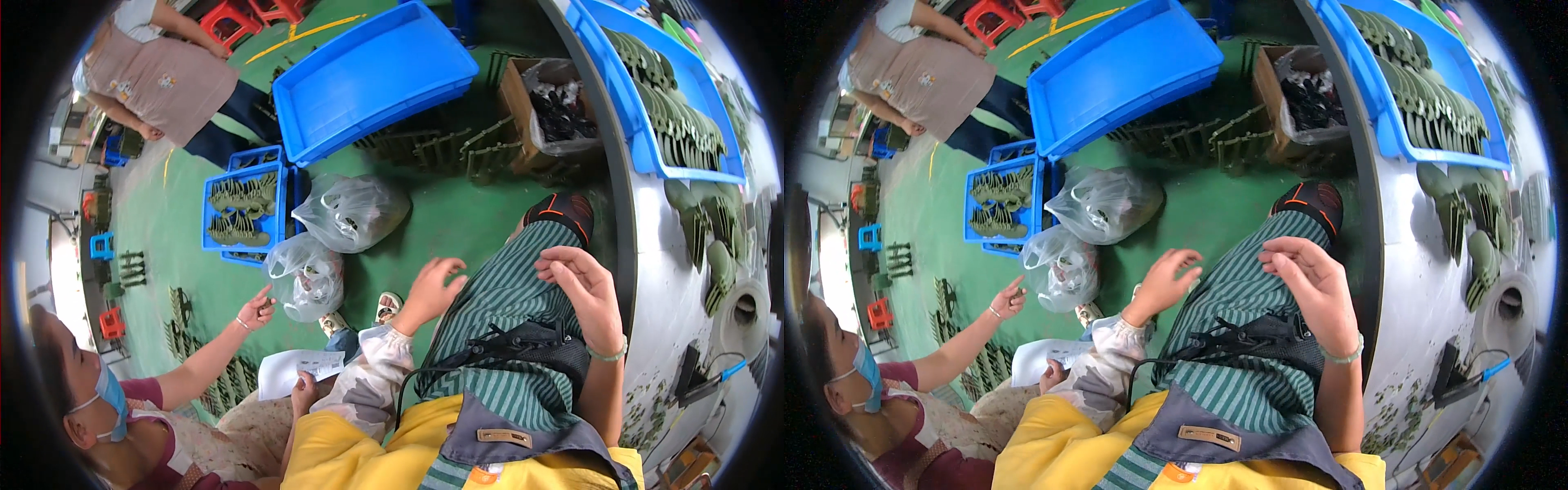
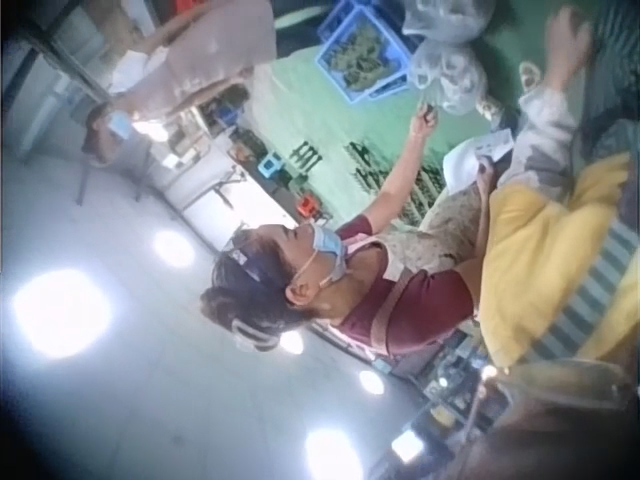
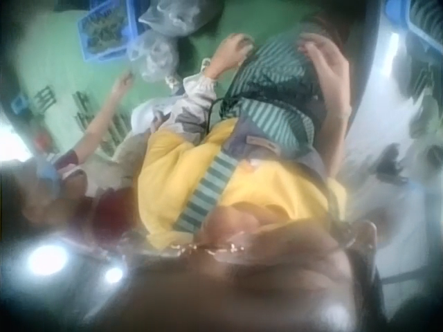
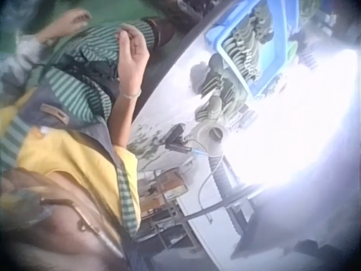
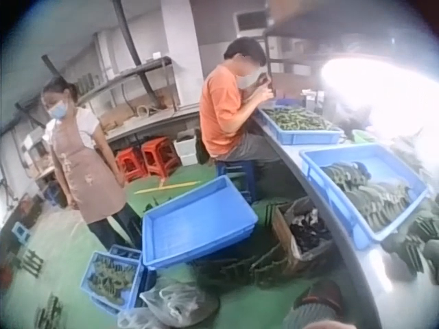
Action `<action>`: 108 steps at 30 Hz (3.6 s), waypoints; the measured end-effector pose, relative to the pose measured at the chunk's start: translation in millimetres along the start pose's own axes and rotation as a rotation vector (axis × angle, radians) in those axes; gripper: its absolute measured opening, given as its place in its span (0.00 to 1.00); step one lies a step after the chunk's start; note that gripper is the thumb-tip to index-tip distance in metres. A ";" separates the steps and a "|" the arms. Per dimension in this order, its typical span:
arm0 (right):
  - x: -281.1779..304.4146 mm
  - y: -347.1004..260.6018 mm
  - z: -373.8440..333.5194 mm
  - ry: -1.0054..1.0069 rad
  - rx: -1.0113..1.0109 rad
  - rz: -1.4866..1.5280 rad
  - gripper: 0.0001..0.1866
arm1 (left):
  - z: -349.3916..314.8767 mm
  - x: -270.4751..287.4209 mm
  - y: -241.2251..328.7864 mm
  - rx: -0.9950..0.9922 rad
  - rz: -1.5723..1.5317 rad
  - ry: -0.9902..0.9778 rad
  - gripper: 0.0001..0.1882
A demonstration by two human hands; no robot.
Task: The person trims excess material from plastic components using a hand tool, attaches small plastic pieces onto propeller blades by hand, and reviews sample parts and paperwork with coworkers.
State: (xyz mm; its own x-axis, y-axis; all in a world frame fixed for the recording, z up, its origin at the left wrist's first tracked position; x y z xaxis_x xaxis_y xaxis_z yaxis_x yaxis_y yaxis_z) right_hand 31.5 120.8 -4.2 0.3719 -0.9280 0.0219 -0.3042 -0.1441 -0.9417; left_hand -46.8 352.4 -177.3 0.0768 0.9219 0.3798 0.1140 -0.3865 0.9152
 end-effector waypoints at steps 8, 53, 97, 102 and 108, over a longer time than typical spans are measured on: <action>-1.3 -29.6 -69.3 -0.164 0.130 -0.323 0.10 | -44.9 35.1 -125.4 0.510 0.569 -0.379 0.28; 123.8 122.5 -368.6 1.372 -0.496 -1.005 0.09 | 72.2 -182.3 274.0 -0.585 -0.028 -0.898 0.06; 156.6 134.1 -385.2 1.064 -0.766 -1.324 0.09 | 47.1 -141.8 179.9 -0.382 -0.228 -0.911 0.10; 154.8 129.2 -380.2 1.061 -0.767 -1.310 0.08 | 46.0 -140.9 179.5 -0.369 -0.205 -0.922 0.11; 158.3 122.1 -377.6 1.050 -0.804 -1.248 0.09 | 44.3 -141.2 178.3 -0.375 -0.191 -0.931 0.11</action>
State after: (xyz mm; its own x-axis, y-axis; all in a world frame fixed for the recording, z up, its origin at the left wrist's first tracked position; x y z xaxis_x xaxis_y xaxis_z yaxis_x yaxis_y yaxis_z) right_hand -278.0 -173.4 11.1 0.1388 0.0806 0.9870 -0.7314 -0.6636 0.1571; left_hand 6.6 152.2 -73.7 0.8476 0.5183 0.1135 -0.0997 -0.0546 0.9935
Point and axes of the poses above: each hand's wrist, its own z-axis towards the middle knuckle, its own x-axis out of the back of the hand, y = z × x, the point moved 2 cm from there along z, towards the middle knuckle, and after that the axes turned 7 degrees about -z, right-handed, at the moved point
